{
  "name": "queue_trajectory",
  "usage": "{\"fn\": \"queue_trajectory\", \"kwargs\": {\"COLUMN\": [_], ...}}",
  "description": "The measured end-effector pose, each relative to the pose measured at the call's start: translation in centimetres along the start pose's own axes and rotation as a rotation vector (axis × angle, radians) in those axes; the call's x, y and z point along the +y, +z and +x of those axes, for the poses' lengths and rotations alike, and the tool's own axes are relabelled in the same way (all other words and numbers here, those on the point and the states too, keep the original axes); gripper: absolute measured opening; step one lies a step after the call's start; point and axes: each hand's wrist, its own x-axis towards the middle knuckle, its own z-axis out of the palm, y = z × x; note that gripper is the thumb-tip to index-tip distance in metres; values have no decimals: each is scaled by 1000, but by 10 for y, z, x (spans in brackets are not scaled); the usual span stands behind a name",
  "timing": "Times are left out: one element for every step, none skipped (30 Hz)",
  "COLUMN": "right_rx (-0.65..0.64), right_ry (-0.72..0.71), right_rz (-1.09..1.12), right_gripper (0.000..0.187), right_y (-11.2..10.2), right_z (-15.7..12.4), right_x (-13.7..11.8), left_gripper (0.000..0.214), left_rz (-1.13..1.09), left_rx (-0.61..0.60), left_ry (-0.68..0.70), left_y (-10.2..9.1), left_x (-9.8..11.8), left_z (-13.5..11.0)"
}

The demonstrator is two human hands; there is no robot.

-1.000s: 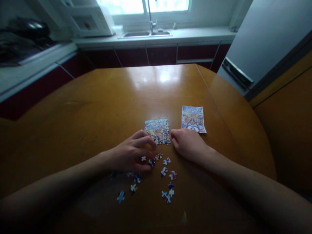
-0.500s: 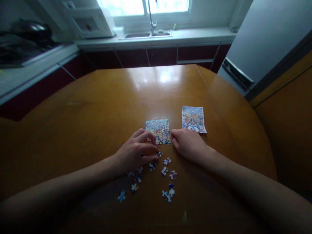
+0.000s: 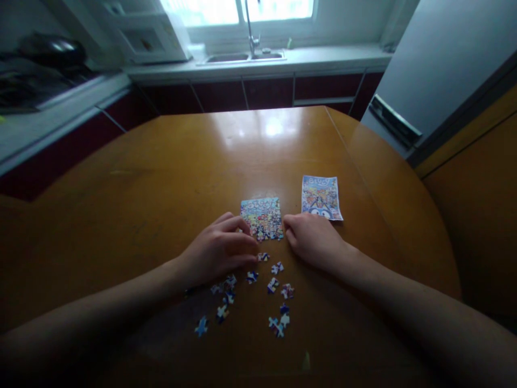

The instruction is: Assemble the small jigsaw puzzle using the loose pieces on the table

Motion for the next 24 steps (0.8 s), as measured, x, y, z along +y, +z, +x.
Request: {"fn": "queue_trajectory", "kwargs": {"right_rx": [-1, -2, -2, 0, 2, 5, 7, 8, 8, 8, 8, 10, 11, 12, 12, 11, 10, 7, 3, 1, 1, -1, -2, 0], "right_ry": [1, 2, 3, 3, 2, 1, 0, -1, -2, -3, -4, -5, -5, -4, -3, -3, -2, 0, 1, 2, 4, 5, 6, 7], "right_rz": [2, 2, 1, -1, -2, -2, 0, 3, 6, 7, 6, 5, 4, 3, 5, 7, 10, 12, 15, 18, 20, 21, 21, 18], "right_gripper": [15, 15, 15, 15, 15, 15, 15, 15, 14, 14, 14, 14, 14, 14, 14, 14, 14, 14, 14, 14, 14, 14, 14, 15], "right_y": [0, 0, 0, 0, 0, 1, 1, 1, 2, 2, 3, 3, 3, 3, 3, 3, 3, 2, 2, 2, 1, 1, 1, 1], "right_z": [0, 0, 0, 0, 0, 1, 1, 1, 1, 1, 1, 1, 1, 1, 1, 1, 1, 1, 0, 0, 0, 0, 1, 1], "right_x": [0, 0, 0, 0, 1, 1, 2, 2, 3, 3, 4, 4, 4, 3, 3, 3, 2, 2, 2, 2, 2, 2, 2, 2], "left_gripper": [17, 18, 18, 17, 16, 14, 12, 11, 10, 9, 9, 9, 9, 9, 9, 9, 9, 9, 8, 9, 9, 9, 9, 9], "left_rz": [-2, -3, -4, -5, -8, -12, -16, -19, -22, -24, -24, -23, -19, -12, -2, 12, 28, 46, 65, 82, 97, 108, 118, 127], "left_rx": [-19, -28, -31, -31, -28, -24, -20, -15, -12, -11, -12, -13, -15, -16, -13, -7, 7, 27, 49, 76, 96, 113, 123, 129], "left_ry": [-9, -14, -15, -12, -8, -2, 2, 9, 15, 21, 25, 28, 30, 30, 29, 28, 27, 25, 21, 19, 12, 9, 6, 5], "left_y": [3, 6, 8, 9, 10, 10, 11, 12, 12, 12, 13, 13, 13, 12, 11, 9, 7, 5, 2, -1, -3, -6, -7, -8], "left_x": [1, 2, 2, 2, 2, 2, 2, 2, 3, 3, 3, 4, 4, 4, 3, 1, -1, -4, -8, -12, -17, -21, -24, -26], "left_z": [-1, -1, -1, -1, -1, -1, 0, 0, 0, 1, 1, 1, 1, 1, 1, 1, 1, 1, 1, 2, 2, 2, 2, 2]}}
